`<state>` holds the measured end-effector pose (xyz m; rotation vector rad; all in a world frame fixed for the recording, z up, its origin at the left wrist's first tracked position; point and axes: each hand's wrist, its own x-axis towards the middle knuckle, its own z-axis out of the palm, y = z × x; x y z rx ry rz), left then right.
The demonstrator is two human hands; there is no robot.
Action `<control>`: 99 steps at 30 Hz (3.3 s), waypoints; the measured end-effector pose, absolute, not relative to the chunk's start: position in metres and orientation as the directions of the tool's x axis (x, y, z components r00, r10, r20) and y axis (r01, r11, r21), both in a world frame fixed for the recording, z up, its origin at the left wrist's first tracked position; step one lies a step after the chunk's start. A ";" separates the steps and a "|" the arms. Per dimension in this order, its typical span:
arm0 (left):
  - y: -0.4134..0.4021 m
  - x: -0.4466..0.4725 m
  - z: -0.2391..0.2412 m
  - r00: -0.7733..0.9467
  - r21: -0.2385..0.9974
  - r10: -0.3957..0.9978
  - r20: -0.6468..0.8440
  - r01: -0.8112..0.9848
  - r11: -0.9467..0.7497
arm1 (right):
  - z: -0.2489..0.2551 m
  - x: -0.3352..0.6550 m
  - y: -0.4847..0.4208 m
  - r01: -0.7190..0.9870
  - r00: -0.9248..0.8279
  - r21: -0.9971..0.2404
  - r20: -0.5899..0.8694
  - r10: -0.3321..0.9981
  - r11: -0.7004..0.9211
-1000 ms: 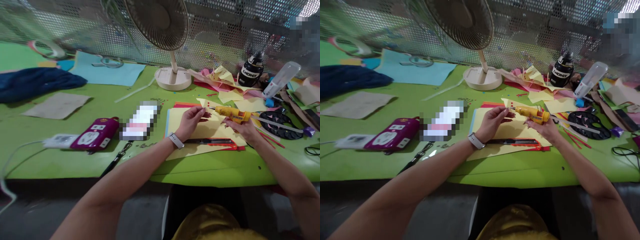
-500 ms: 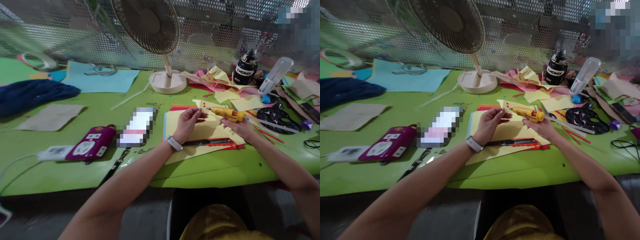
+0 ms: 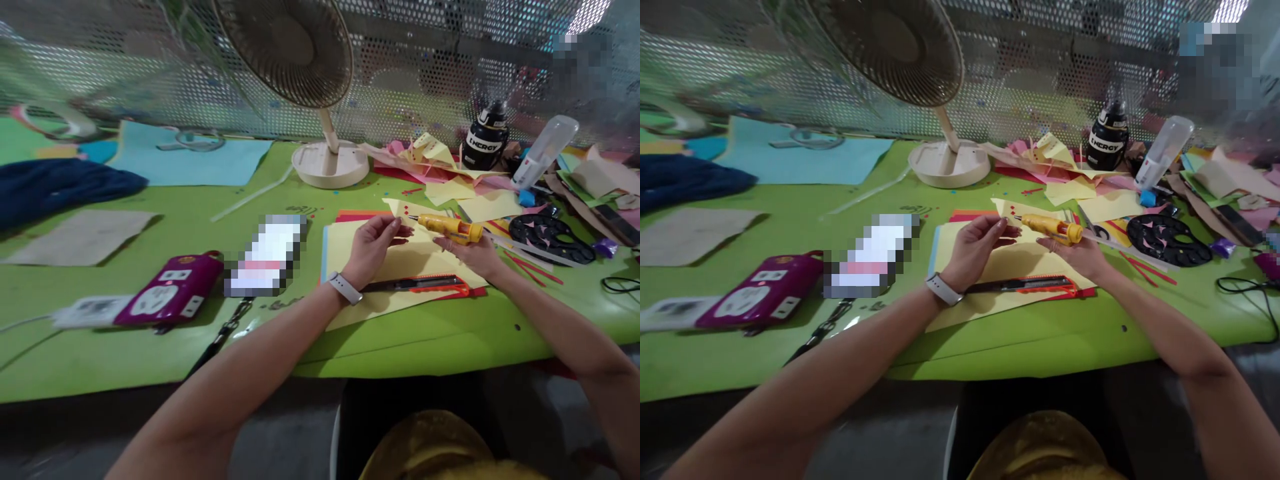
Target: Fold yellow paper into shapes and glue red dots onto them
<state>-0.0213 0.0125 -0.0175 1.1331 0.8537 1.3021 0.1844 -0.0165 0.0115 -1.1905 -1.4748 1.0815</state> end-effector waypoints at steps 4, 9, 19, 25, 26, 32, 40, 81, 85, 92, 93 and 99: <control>0.013 -0.022 -0.018 0.122 0.958 0.985 0.119 -0.274 -0.082 | 0.009 0.184 -0.016 0.156 -0.098 -0.982 0.094 0.991 0.109; 0.012 -0.021 -0.018 0.111 0.957 0.986 0.126 -0.274 -0.092 | 0.010 0.185 -0.017 0.153 -0.113 -0.981 0.106 0.988 0.122; 0.010 -0.022 -0.016 0.118 0.956 0.986 0.120 -0.280 -0.083 | 0.007 0.187 -0.015 0.182 -0.117 -0.975 0.103 0.988 0.123; 0.012 -0.022 -0.018 0.123 0.959 0.985 0.125 -0.268 -0.088 | 0.004 0.190 -0.015 0.229 -0.110 -0.965 0.102 0.989 0.125; 0.012 -0.022 -0.018 0.127 0.960 0.984 0.125 -0.267 -0.088 | 0.004 0.190 -0.015 0.231 -0.109 -0.965 0.103 0.989 0.126; 0.011 -0.022 -0.019 0.127 0.961 0.984 0.128 -0.261 -0.092 | 0.005 0.188 -0.016 0.234 -0.102 -0.962 0.119 0.988 0.141; 0.012 -0.022 -0.018 0.129 0.961 0.982 0.138 -0.259 -0.101 | 0.006 0.190 -0.017 0.263 -0.106 -0.954 0.117 0.988 0.141; 0.015 -0.022 -0.021 0.129 0.956 0.972 0.195 -0.248 -0.158 | 0.005 0.191 -0.018 0.365 -0.099 -0.919 0.120 0.988 0.148; 0.015 -0.022 -0.021 0.126 0.959 0.974 0.188 -0.238 -0.154 | 0.003 0.191 -0.017 0.336 -0.089 -0.931 0.121 0.989 0.144; 0.015 -0.023 -0.021 0.130 0.961 0.974 0.186 -0.230 -0.153 | 0.004 0.192 -0.017 0.361 -0.108 -0.923 0.105 0.989 0.137; 0.015 -0.023 -0.021 0.128 0.963 0.975 0.184 -0.223 -0.153 | 0.004 0.192 -0.018 0.359 -0.112 -0.924 0.099 0.989 0.133; 0.014 -0.023 -0.021 0.125 0.964 0.975 0.181 -0.219 -0.151 | 0.004 0.191 -0.018 0.346 -0.091 -0.930 0.101 0.991 0.127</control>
